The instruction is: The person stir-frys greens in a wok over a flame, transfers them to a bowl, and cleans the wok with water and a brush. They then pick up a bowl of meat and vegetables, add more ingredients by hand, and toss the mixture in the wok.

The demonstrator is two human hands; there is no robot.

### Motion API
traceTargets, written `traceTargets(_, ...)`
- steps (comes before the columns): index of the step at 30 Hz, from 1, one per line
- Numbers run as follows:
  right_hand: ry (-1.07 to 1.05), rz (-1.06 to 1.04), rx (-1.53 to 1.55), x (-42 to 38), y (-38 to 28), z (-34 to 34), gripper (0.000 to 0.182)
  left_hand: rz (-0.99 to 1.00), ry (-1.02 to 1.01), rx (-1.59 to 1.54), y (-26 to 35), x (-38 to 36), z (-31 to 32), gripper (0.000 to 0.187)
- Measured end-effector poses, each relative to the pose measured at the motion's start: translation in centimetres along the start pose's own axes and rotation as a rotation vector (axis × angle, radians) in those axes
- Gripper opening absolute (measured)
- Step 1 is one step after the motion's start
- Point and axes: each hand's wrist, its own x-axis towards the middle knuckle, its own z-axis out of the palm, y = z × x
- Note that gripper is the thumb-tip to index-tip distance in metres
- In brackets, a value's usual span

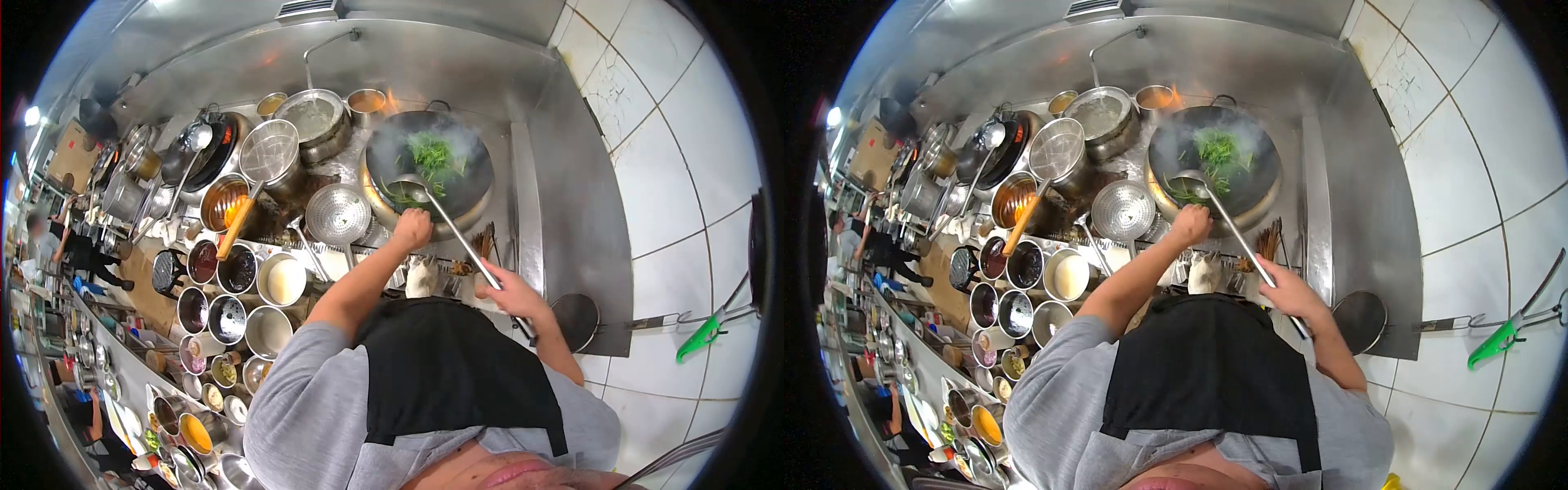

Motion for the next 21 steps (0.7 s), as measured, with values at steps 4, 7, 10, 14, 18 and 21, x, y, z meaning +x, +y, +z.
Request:
traceTargets(4,-0.163,0.262,0.239,-5.0,-1.0,-4.2,0.065,0.108,0.108,-0.087,3.0,-2.4,-4.6,0.039)
traceTargets(7,-0.219,0.318,0.277,-5.7,-0.6,-5.6,0.065,0.149,-0.002,-0.116,4.9,-4.7,-8.3,0.036)
traceTargets(10,-0.054,0.127,-0.085,-1.7,2.3,-2.7,0.065,0.060,0.078,-0.119,3.3,-2.4,-4.7,0.034)
traceTargets(14,0.217,-0.007,-0.214,5.0,6.2,3.1,0.062,0.079,0.003,-0.115,0.8,-3.6,2.6,0.035)
traceTargets(18,0.142,0.122,-0.038,2.6,1.6,1.4,0.060,0.102,-0.209,-0.079,3.5,-8.3,-1.1,0.037)
traceTargets(21,0.075,0.093,-0.122,2.2,4.0,0.3,0.061,0.107,-0.071,-0.090,2.9,-4.3,-3.6,0.037)
